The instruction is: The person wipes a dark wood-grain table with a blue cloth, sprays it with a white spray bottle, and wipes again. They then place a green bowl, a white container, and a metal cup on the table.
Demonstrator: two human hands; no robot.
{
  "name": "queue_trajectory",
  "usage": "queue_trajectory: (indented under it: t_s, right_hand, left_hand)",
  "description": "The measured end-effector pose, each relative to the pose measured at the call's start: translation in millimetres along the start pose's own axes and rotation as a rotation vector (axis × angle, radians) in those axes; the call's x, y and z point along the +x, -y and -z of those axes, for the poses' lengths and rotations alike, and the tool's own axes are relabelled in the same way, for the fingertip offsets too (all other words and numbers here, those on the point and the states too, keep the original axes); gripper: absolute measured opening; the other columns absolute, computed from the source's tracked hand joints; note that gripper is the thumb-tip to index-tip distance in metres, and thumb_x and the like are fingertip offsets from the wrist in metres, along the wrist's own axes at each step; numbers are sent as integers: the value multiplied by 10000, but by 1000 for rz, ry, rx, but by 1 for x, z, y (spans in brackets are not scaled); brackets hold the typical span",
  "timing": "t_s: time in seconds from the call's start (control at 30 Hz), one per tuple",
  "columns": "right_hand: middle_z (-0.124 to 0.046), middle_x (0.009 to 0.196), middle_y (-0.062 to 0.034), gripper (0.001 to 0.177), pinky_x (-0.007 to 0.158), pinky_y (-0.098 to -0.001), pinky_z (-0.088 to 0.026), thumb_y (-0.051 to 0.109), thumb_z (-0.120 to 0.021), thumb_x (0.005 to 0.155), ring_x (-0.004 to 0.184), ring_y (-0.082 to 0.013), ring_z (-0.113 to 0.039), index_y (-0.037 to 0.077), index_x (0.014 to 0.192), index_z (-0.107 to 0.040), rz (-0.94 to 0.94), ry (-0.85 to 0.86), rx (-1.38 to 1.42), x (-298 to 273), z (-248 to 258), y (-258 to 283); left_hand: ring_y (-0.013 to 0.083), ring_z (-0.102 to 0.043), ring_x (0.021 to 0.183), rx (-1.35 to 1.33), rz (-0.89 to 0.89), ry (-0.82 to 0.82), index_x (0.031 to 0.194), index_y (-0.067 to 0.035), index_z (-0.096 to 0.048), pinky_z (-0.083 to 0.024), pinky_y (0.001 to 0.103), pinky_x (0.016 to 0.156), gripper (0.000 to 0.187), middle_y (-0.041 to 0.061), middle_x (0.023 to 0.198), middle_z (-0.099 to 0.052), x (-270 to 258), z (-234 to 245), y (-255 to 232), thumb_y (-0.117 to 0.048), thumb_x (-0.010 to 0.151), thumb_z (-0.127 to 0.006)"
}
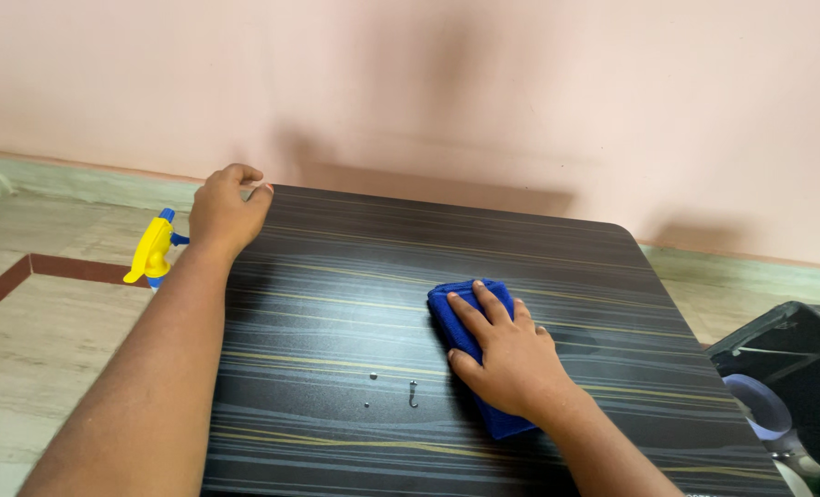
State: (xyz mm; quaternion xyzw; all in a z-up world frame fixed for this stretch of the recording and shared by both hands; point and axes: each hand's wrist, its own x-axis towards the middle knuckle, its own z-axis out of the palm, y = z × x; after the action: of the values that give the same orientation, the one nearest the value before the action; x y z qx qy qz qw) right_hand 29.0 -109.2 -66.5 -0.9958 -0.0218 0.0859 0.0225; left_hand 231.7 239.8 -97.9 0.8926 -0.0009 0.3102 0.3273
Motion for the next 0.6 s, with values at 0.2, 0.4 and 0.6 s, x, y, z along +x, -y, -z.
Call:
queue_trajectory:
  t_s: [0.2,0.4,0.6]
  right_hand:
    - [-211,1673,-44,793,1141,-580,-349,428,-586,834,1468,-431,-305,377,1568,-291,45,-100,112,4,-9,-5]
    - [-265,1654,-69,793,1130,-569,-361,311,-569,824,1445,-436,-338,340,1590,-367,118,-171,226,11,-18,-6]
    - [-299,1644,-92,719,1147,-586,-317,299,-556,852,1441,-496,-309,271,1547,-374,228,-203,242,6,-24,19]
  left_hand:
    - [366,-522,1309,218,124,289,1347,-175,-625,-465,532,1033,541,131,1407,-572,-23,-5,4,-439,884,-715]
    - [339,-481,1374,265,134,385,1361,-214,-632,-453,522,1090,548,71,1480,-536,-26,-2,4,-473,883,-698]
    - [327,-485,1377,246,137,390,1339,-223,-655,-454,515,1096,517,59,1486,-539,-27,-1,3,-474,888,-693]
